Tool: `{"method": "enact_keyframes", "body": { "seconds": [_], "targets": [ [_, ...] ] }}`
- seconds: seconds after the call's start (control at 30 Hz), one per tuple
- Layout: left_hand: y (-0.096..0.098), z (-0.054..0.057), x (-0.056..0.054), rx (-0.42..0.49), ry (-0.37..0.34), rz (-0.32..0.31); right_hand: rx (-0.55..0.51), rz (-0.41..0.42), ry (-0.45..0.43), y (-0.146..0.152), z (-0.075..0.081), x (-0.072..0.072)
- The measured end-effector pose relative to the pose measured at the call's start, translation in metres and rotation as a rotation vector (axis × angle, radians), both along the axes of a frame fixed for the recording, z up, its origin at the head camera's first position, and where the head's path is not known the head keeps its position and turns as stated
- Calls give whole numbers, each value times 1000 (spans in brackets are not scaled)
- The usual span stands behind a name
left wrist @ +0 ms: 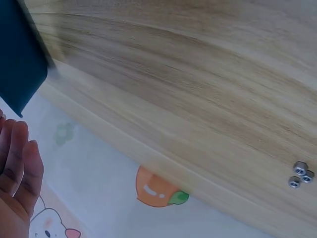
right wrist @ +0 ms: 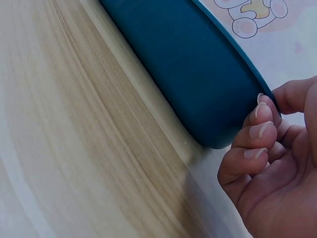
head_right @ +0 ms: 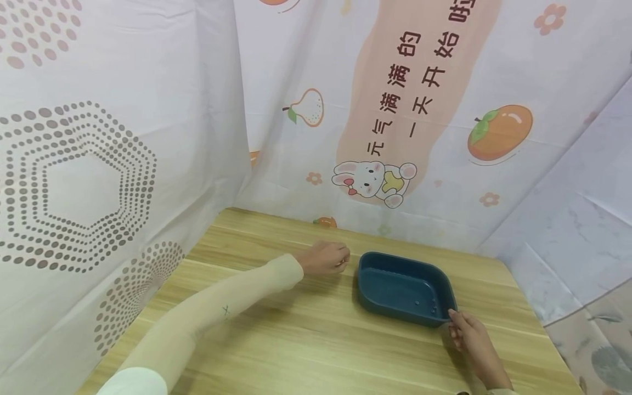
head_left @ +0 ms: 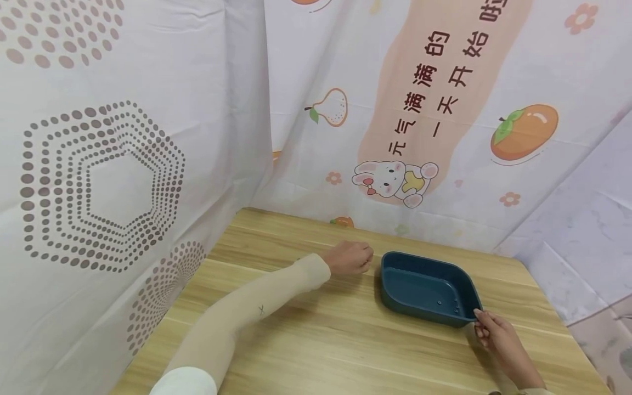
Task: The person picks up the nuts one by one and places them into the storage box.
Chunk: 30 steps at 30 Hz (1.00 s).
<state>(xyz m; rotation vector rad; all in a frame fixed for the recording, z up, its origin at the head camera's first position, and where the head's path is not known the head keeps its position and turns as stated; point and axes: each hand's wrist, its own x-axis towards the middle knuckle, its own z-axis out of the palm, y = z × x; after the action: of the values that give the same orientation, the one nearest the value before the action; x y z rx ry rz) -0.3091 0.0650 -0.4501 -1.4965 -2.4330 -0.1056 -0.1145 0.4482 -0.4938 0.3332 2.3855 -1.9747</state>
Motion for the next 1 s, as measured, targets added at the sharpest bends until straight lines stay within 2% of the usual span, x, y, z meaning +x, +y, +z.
{"method": "enact_keyframes", "body": {
  "seconds": [0.23, 0.5, 0.8, 1.0],
  "targets": [
    [11, 1, -1, -5, -22, 16, -3, -27, -11, 0, 0, 0],
    [22, -2, -1, 18, 22, -2, 22, -18, -27, 2, 0, 0],
    [33, 3, 12, 14, 63, -88, 17, -6, -17, 2, 1, 0],
    [38, 2, 15, 3, 16, -78, 11, -20, -10, 1, 0, -1]
  ]
}}
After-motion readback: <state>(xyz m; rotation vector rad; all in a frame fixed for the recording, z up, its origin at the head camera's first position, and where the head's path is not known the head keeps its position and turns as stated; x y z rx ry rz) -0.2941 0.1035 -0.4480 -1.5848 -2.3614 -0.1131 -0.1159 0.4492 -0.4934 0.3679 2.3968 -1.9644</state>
